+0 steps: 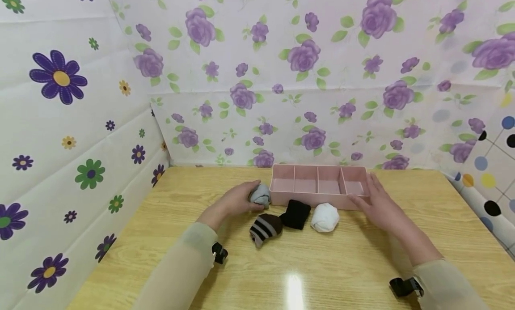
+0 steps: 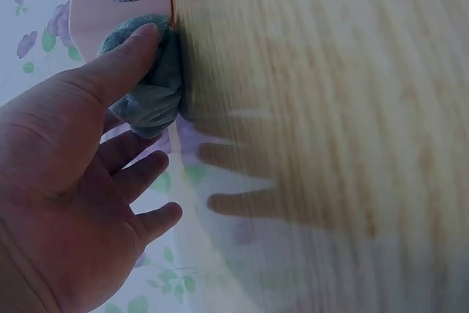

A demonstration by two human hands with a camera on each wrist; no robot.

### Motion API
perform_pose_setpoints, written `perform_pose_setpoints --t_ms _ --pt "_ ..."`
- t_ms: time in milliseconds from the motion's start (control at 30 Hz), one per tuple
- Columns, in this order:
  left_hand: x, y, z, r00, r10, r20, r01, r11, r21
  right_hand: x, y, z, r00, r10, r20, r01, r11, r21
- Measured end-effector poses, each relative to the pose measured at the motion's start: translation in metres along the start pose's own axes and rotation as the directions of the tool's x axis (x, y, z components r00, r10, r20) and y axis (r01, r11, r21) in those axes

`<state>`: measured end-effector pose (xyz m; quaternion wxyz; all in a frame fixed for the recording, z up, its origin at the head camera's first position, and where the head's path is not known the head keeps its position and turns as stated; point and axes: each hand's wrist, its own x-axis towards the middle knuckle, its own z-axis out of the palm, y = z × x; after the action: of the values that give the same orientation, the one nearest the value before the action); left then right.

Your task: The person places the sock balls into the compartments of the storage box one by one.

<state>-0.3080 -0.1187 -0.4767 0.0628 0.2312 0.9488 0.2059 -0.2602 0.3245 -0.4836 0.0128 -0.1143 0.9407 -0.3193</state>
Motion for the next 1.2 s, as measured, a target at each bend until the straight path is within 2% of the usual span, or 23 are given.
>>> perform_pose_setpoints --t_ms 133,333,533,667,867,1067,1200 --pt "0.002 -0.002 0.004 1.000 -0.007 -0.014 0.007 1.000 0.011 0.003 0.004 0.003 1.000 -0.018 0.001 0.018 0.999 0.048" --pt "0.002 -0.003 0.007 0.996 -0.014 -0.082 0.016 1.000 0.022 0.004 0.004 0.004 1.000 0.000 0.016 -0.001 0.998 0.055" --pt "-0.002 0.000 0.004 0.988 -0.069 -0.142 0.066 0.998 -0.024 0.004 0.004 0.003 1.000 -0.001 0.030 -0.002 0.997 0.083" --pt "-0.005 0.000 0.001 0.977 -0.093 -0.193 0.089 0.996 -0.027 0.005 0.006 0.003 0.999 -0.012 0.030 0.009 0.996 0.093" --pt "-0.008 0.003 -0.008 0.949 -0.105 -0.296 0.103 0.994 -0.023 0.006 0.004 0.004 1.000 -0.012 0.019 0.010 0.993 0.121" --pt "-0.008 0.007 -0.017 0.933 -0.094 -0.347 0.086 0.996 -0.039 0.005 0.002 0.004 1.000 0.012 0.027 -0.016 0.992 0.121" --pt "-0.008 0.015 -0.021 0.927 -0.061 -0.371 0.054 0.998 -0.031 0.005 0.001 0.005 1.000 0.007 0.019 -0.010 0.993 0.119"
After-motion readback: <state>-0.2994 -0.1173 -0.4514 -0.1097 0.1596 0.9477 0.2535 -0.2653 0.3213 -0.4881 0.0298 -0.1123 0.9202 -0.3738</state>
